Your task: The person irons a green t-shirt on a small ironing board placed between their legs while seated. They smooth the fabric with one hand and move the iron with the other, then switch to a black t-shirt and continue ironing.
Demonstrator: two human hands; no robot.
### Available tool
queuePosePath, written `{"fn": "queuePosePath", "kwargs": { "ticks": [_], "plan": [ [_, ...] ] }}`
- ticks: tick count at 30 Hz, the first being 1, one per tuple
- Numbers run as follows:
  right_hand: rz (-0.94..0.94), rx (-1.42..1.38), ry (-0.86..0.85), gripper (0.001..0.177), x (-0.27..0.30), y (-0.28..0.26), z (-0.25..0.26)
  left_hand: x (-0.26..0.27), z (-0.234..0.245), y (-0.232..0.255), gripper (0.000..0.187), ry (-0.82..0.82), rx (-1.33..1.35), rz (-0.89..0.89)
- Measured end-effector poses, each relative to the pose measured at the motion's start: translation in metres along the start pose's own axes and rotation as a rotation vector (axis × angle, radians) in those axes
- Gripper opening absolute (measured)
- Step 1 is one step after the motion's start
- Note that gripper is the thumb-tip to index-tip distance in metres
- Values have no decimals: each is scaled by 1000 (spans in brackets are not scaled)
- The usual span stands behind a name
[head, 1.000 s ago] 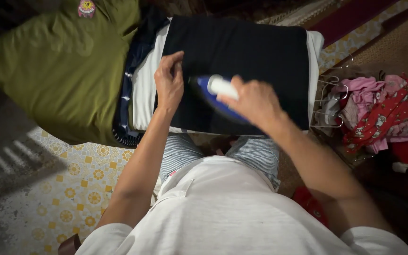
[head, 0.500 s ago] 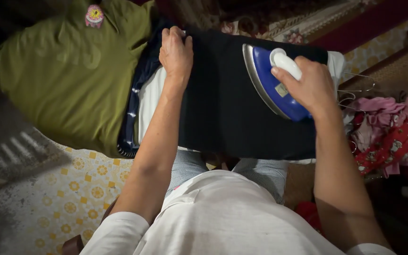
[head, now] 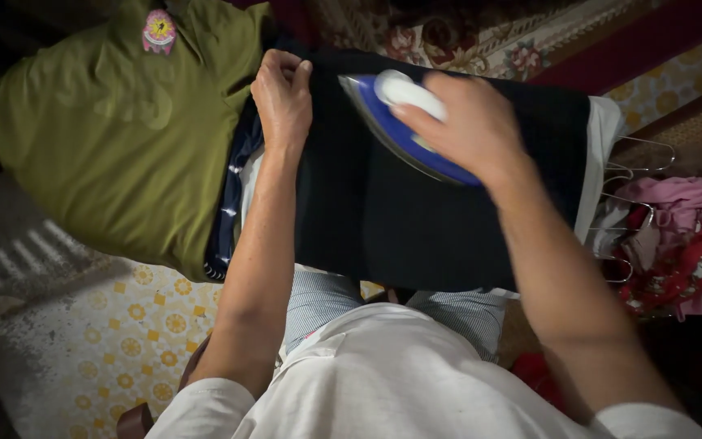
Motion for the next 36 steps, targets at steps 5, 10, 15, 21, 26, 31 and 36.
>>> {"fn": "queuePosePath", "kwargs": {
  "ticks": [5,10,15,21,26,31,36],
  "plan": [
    [79,4,71,49,-34,-45,-26,22,27,15,36,-31,-99,-92],
    [33,12,2,50,-26,-27,-28,53,44,2,32,-161,-192,64],
    [-14,10,69,51,14,17,2,56,45,-12,23,-221,-221,75],
    [-111,-31,9,48,41,27,11,58,43,-15,18,-250,-188,43],
    [-10,-54,47,47,11,-21,-16,59,46,-26,18,-225,-127,46],
    [61,0,113,49,-17,-72,-45,60,47,-25,21,-195,-149,-13],
    [98,5,70,47,-1,-38,-27,68,58,-13,33,-287,-263,-61]
  ]
}}
Point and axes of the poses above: each hand's wrist, its own x-axis away from the middle knuckle, its own z-axis out of the back of the hand, y = z × x, the point moved 8 cm from there along -x, towards the middle knuckle, and after that the axes turned 9 degrees about y, right-handed, at the moved point
